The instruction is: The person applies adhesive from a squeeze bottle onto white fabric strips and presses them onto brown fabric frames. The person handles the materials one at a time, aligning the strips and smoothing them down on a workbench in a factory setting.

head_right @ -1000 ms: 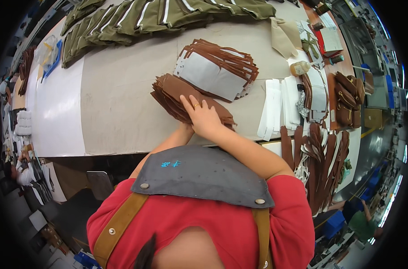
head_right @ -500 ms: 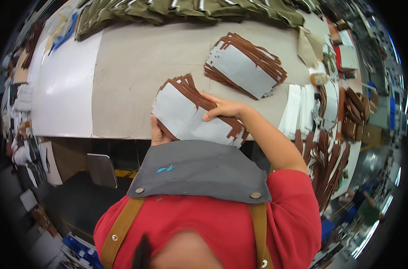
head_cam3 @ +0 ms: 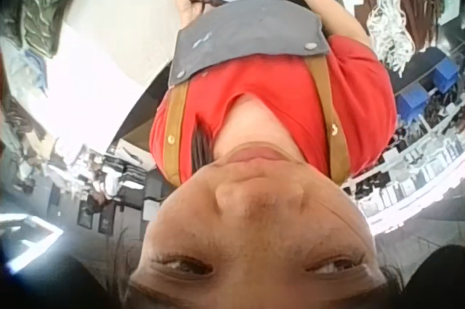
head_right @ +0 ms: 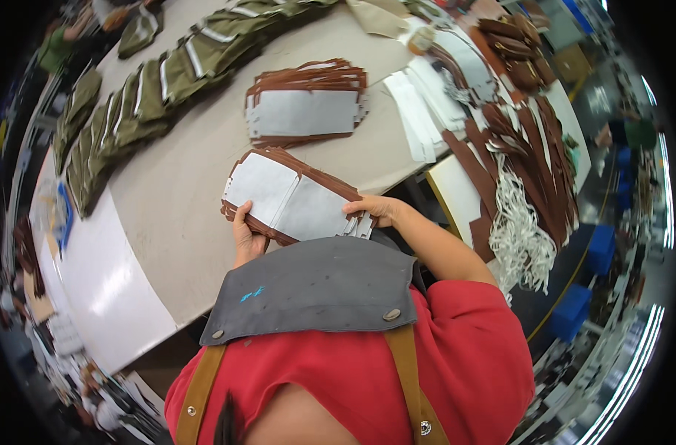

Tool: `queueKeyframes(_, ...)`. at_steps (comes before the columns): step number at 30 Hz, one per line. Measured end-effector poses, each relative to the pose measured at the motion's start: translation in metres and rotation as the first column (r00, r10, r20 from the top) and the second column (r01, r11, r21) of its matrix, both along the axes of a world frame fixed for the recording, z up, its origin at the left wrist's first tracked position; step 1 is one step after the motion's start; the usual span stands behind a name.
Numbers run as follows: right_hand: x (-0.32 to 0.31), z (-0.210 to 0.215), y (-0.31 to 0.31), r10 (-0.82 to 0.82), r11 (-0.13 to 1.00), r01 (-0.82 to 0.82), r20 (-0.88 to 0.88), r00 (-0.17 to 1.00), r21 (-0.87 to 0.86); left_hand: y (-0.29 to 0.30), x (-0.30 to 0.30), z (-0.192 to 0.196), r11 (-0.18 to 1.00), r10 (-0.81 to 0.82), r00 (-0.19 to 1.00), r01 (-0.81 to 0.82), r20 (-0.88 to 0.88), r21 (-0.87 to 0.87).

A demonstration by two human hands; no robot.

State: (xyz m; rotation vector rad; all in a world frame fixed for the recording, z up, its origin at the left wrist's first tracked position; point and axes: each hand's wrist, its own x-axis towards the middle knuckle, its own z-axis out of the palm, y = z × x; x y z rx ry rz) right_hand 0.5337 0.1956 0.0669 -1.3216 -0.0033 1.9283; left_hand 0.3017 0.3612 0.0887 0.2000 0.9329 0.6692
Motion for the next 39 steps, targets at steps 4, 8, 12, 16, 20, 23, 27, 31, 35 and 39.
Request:
queueKeyframes(4, 0.019, 0.014, -0.014, -0.264, 0.96, 0.264, -0.01, 0.964, 0.097, 0.01, 0.048, 0.014, 0.995, -0.094, 0.992, 0.091, 0.083, 0.042)
queueKeyframes(8, 0.073, 0.044, -0.029, -0.315, 0.936, 0.299, 0.061, 0.947, 0.187, 0.005, 0.114, 0.042, 0.986, -0.153, 0.982, 0.144, 0.108, 0.087)
queueKeyframes(12, 0.121, 0.051, -0.053, -0.308, 0.947, 0.288, 0.143, 0.941, 0.14, -0.009, 0.168, 0.039, 0.971, -0.232, 0.965, 0.224, 0.123, 0.082)
queueKeyframes(16, 0.155, 0.035, -0.09, -0.447, 0.892, 0.426, 0.153, 0.882, 0.149, -0.02, 0.226, 0.016, 0.93, -0.366, 0.924, 0.367, 0.106, 0.02)
queueKeyframes(20, 0.188, 0.015, -0.133, -0.567, 0.824, 0.543, 0.214, 0.796, 0.161, -0.033, 0.289, 0.007, 0.853, -0.521, 0.85, 0.521, 0.082, 0.016)
queueKeyframes(23, 0.21, 0.016, -0.155, -0.642, 0.766, 0.631, 0.203, 0.74, 0.122, -0.039, 0.328, 0.011, 0.799, -0.599, 0.797, 0.602, 0.074, -0.012)
queueKeyframes(27, 0.235, 0.028, -0.166, -0.661, 0.749, 0.616, 0.211, 0.72, 0.242, -0.043, 0.357, 0.019, 0.723, -0.688, 0.719, 0.691, 0.102, 0.006)
queueKeyframes(31, 0.254, 0.05, -0.139, -0.624, 0.778, 0.542, 0.296, 0.723, 0.317, -0.044, 0.361, 0.024, 0.732, -0.679, 0.711, 0.675, 0.184, 0.093)
queueKeyframes(35, 0.27, 0.054, -0.096, -0.553, 0.82, 0.435, 0.317, 0.771, 0.371, -0.041, 0.365, 0.026, 0.795, -0.595, 0.802, 0.579, 0.05, 0.181)
queueKeyframes(39, 0.277, 0.049, -0.068, -0.596, 0.749, 0.536, 0.044, 0.801, 0.391, -0.017, 0.364, 0.033, 0.898, -0.436, 0.897, 0.43, 0.065, 0.092)
